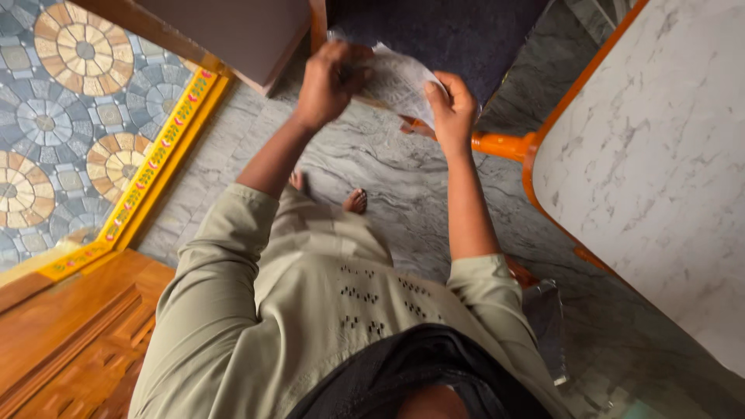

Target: The person wipes a white marble dining table and a wooden chair with a grey cloth. They clean the table surface thoroughly, then move to the chair to wipe the seat cushion and the wooden frame.

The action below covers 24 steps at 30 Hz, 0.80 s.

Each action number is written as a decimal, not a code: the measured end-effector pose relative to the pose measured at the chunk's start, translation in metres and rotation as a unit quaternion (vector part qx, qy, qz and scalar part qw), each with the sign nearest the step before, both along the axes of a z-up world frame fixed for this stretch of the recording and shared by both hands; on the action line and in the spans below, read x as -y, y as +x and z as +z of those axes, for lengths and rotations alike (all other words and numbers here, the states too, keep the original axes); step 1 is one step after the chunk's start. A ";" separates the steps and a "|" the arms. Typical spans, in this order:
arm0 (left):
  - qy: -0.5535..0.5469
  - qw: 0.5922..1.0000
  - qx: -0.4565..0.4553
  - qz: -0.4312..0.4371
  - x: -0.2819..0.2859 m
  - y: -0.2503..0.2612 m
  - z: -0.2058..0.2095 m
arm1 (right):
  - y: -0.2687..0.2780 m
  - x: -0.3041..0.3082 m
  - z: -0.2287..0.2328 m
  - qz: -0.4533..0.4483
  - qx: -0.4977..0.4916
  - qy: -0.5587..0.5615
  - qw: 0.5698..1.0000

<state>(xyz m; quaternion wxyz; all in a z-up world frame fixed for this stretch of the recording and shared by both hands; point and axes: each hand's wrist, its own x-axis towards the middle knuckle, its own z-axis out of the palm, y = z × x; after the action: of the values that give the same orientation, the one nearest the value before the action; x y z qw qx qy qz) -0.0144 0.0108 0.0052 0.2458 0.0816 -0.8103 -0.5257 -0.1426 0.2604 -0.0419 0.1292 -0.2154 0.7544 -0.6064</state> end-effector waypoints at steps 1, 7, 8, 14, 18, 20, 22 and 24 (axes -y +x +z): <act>-0.009 1.000 0.005 0.000 -0.007 -0.005 -0.010 | -0.008 0.001 -0.003 -0.008 -0.064 0.019 0.998; -0.015 0.998 0.035 -0.050 -0.031 -0.054 -0.107 | -0.041 -0.010 -0.066 -0.053 -0.066 0.069 0.994; 0.002 0.996 0.064 -0.060 -0.034 -0.059 -0.127 | -0.048 -0.010 -0.083 -0.065 -0.096 0.093 0.989; -0.164 0.985 0.061 0.009 -0.042 -0.149 -0.265 | -0.104 0.013 -0.194 -0.172 -0.203 0.253 0.930; -0.397 0.911 0.051 0.098 -0.040 -0.206 -0.349 | -0.116 0.049 -0.284 -0.129 -0.368 0.448 0.805; -0.365 0.928 0.078 0.008 -0.034 -0.216 -0.378 | -0.106 0.059 -0.321 -0.041 -0.296 0.499 0.813; -0.349 0.931 0.099 -0.040 -0.032 -0.218 -0.397 | -0.112 0.058 -0.341 -0.046 -0.289 0.486 0.824; -0.354 0.927 0.116 -0.045 -0.032 -0.220 -0.407 | -0.118 0.056 -0.351 -0.050 -0.288 0.474 0.830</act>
<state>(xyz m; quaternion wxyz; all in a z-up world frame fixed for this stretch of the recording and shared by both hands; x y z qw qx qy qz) -0.2340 0.0429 -0.4022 0.1393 0.0129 -0.9693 -0.2024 -0.2603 0.2040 -0.3925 -0.0388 -0.2544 0.9621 -0.0899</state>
